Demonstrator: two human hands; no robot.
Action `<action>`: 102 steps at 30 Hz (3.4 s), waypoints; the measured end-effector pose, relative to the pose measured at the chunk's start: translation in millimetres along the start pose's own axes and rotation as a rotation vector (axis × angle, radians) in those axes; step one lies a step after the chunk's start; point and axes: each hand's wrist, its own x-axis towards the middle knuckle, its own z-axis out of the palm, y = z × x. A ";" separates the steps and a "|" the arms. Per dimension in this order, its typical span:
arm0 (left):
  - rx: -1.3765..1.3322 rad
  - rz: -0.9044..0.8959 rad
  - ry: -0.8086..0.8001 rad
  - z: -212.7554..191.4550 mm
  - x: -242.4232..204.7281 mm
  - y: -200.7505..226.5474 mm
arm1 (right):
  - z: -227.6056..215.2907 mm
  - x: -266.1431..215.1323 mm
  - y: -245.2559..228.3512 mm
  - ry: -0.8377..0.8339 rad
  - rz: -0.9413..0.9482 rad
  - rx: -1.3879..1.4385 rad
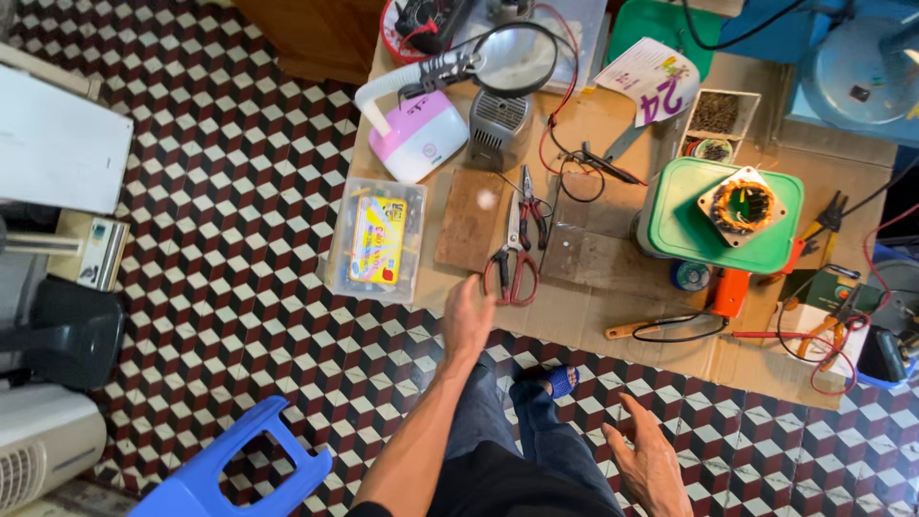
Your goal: The person moves a pot and a fan base around a cluttered workbench, then uses a cordless drill to remove screws from the base of a standing fan and a circular metal component. The person handles various tools and parts throughout the process.
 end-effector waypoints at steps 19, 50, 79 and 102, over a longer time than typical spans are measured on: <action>0.021 0.271 -1.431 94.3 -119.5 159.7 | 8.6 -119.3 -33.1 1.009 0.334 0.693; 0.354 0.140 -1.807 153.6 -305.1 268.1 | 17.9 -223.2 58.0 1.547 0.375 1.718; 0.745 0.227 -1.602 464.4 -624.2 89.1 | 328.7 -293.1 786.7 1.556 1.609 1.757; 1.037 0.584 -1.723 570.9 -701.9 91.0 | 281.2 -294.1 862.2 2.266 1.666 1.508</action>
